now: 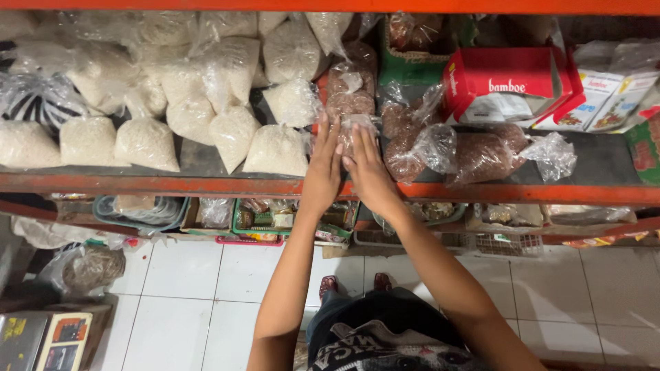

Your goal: The person organizes plastic bags containing rice and grains on shelves by sliding them into rows and stacking them.

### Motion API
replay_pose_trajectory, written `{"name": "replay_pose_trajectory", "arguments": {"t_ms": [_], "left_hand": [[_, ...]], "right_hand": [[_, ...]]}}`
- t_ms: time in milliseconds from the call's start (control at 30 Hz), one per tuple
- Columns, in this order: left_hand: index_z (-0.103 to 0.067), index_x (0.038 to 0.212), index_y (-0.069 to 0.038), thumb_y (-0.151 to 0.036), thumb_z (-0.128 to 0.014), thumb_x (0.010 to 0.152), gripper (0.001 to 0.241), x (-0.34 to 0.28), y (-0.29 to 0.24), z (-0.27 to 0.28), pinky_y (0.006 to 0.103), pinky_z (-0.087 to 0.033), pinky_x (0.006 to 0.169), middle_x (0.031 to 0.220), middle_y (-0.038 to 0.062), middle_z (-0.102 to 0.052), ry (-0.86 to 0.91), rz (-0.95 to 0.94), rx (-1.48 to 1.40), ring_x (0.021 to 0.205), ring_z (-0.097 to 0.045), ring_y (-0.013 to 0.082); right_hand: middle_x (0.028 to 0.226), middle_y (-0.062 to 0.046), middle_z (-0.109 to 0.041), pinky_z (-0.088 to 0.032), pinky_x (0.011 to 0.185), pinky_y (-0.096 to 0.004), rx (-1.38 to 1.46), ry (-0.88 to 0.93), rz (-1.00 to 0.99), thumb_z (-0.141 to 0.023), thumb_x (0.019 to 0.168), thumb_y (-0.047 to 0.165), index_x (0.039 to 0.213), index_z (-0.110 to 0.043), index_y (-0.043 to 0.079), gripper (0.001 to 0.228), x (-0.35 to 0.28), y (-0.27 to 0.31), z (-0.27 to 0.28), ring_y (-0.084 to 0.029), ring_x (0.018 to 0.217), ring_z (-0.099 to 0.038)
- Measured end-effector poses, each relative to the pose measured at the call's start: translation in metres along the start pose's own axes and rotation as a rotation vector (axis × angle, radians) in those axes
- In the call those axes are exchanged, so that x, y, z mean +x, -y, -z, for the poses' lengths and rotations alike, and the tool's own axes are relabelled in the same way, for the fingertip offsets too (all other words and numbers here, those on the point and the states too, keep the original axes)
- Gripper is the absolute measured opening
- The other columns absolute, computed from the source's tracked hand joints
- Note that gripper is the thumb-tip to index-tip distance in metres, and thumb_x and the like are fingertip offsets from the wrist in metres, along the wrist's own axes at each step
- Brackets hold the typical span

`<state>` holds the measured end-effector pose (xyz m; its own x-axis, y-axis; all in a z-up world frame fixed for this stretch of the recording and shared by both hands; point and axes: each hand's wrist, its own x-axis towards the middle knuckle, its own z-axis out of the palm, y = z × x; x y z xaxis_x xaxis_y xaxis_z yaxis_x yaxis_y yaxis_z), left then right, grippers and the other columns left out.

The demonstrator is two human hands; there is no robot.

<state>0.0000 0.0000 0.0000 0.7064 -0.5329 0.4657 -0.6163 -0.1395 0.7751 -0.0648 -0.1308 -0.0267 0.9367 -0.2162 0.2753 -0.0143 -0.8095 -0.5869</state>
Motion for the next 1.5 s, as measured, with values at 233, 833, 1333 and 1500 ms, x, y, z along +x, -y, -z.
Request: {"name": "replay_pose_trajectory", "arguments": {"t_ms": [233,833,1333,1500], "left_hand": [[-0.035,0.161,-0.006,-0.015,-0.044,0.111,0.052,0.0,-0.009,0.001,0.0423,-0.024,0.129,0.172,0.02,-0.025,0.035,0.041,-0.09,0.16,-0.024,0.037],[-0.04,0.157,-0.006,-0.017,-0.059,0.104,0.058,-0.051,-0.054,-0.04,0.0543,-0.014,0.128,0.17,0.016,-0.029,0.354,-0.026,-0.097,0.16,-0.014,0.0389],[-0.027,0.161,-0.008,-0.019,-0.064,0.101,0.072,-0.051,-0.088,-0.107,0.0498,-0.023,0.125,0.169,0.02,-0.026,0.133,0.144,-0.072,0.159,-0.016,0.0424],[-0.032,0.162,-0.019,-0.017,-0.063,0.101,0.069,-0.051,-0.106,-0.14,0.0693,-0.008,0.122,0.173,0.018,-0.017,0.092,0.006,0.288,0.159,-0.011,0.0477]], "right_hand": [[0.169,-0.027,-0.015,-0.018,0.129,-0.049,0.073,-0.035,0.127,-0.056,0.107,0.023,0.162,-0.017,-0.002,0.072,-0.008,0.002,0.026,-0.042,0.158,-0.014],[0.118,-0.025,-0.072,-0.055,0.094,-0.04,0.119,-0.433,-0.195,-0.057,0.102,0.009,0.126,-0.067,-0.003,0.029,-0.079,-0.099,0.064,-0.036,0.109,-0.072],[0.132,-0.018,-0.067,-0.057,0.09,-0.033,0.397,-0.323,0.037,-0.072,0.099,0.014,0.146,-0.055,0.004,0.051,-0.096,-0.065,0.138,-0.022,0.113,-0.069],[0.086,-0.011,-0.07,-0.055,0.072,-0.029,0.105,-0.685,-0.42,-0.081,0.101,0.026,0.112,-0.065,-0.001,0.033,-0.116,-0.153,0.166,-0.019,0.08,-0.066]]}}
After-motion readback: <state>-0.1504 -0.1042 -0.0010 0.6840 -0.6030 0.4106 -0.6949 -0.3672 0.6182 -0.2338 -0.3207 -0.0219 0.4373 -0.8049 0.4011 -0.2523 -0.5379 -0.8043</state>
